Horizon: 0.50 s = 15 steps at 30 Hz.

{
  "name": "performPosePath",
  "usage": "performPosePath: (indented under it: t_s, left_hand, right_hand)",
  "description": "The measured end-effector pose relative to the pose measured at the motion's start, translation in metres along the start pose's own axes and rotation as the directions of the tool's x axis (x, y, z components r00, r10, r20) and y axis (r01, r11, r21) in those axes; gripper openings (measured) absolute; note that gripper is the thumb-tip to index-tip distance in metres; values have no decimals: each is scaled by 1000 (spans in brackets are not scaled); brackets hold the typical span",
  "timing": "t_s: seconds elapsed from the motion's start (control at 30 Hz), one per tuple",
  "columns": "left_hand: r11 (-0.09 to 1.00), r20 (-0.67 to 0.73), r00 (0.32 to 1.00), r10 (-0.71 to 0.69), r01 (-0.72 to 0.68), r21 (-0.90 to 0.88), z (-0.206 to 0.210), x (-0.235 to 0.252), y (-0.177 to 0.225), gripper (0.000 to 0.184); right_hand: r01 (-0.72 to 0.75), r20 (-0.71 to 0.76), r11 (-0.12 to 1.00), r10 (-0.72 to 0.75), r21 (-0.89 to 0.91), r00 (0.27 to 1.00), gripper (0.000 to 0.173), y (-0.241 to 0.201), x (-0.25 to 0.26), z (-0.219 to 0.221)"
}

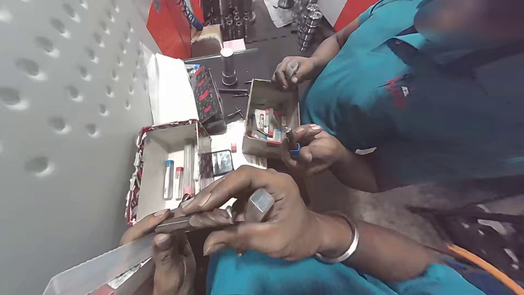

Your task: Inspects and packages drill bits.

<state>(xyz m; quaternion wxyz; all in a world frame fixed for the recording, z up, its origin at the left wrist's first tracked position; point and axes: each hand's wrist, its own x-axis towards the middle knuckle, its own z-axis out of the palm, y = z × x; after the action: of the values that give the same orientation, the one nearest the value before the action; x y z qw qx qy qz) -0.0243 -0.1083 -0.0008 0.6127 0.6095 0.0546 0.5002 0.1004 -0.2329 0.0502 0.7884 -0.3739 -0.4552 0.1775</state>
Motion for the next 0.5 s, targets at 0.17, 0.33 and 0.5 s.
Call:
performPosePath:
  t_s: [0.17, 0.33, 0.5]
  left_hand:
    - [999, 76, 996, -35, 32, 40, -11, -7, 0, 22]
    - [996, 207, 977, -55, 40, 80, -8, -10, 6, 23]
    - [994, 217, 973, -78, 58, 97, 0, -16, 11, 25]
  right_hand:
    - [21, 8, 999, -21, -37, 1000, 21, 2, -1, 2]
    - [62, 61, 982, -52, -178, 997, 20, -2, 2, -2]
    - [45, 106, 960, -16, -277, 994, 18, -6, 4, -4]
